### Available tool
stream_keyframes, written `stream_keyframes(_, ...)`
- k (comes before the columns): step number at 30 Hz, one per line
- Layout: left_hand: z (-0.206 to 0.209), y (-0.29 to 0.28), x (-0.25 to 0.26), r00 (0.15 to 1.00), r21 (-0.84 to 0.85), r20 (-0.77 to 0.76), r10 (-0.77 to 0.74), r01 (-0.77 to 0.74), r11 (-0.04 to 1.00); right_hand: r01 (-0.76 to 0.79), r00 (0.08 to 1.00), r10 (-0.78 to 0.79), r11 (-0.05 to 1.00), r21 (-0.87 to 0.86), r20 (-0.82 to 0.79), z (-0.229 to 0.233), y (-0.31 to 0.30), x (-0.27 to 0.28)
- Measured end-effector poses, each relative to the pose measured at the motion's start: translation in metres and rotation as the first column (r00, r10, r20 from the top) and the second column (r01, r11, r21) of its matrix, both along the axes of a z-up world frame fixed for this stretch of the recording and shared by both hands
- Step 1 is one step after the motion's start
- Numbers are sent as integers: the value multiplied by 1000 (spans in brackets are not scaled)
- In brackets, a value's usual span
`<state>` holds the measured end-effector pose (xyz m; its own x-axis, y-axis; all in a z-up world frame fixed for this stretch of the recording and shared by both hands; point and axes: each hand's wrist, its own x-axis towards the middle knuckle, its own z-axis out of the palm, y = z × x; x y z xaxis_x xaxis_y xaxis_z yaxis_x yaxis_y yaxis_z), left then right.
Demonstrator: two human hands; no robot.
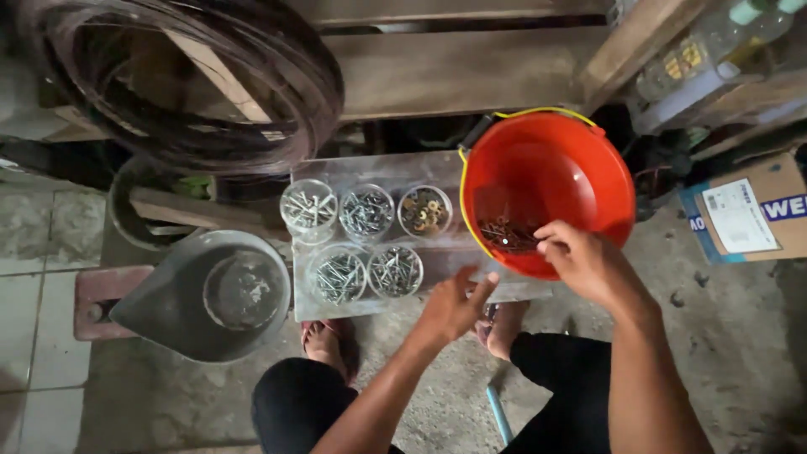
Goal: The person sorts a mixed pile of metal fasteners, including screws, nails, and washers, by hand. They pick items from a red bucket and separate them into different clear plastic containers on a low table.
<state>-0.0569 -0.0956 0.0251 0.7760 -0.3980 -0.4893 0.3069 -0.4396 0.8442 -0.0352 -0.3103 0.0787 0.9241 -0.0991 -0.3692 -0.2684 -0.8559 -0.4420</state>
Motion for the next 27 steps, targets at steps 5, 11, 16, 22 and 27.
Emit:
stream_keyframes(5, -30, -36, 4, 896, -372, -393, 205, -359, 856, -71, 989, 68, 997, -21, -131, -11, -8, -12)
stream_keyframes(11, -11, -55, -4, 792, -436, -543, 278, -550, 712, -177, 970, 173, 984, -8, -168, -34, -26, -27)
stream_keyframes(16, -81, -66, -23, 824, -424, -482, 297, -516, 744, -219, 946, 216, 976, 19, -243, -52, -35, -36)
stream_keyframes(22, -175, -76, -62, 869, -514, -317, 379, -494, 702, -127, 992, 124, 981, -150, -28, -93, -67, -27)
stream_keyframes(27, -344, -79, -91, 804, -497, -466, 368, -582, 644, -37, 999, 38, 989, -145, 3, -98, -68, -11)
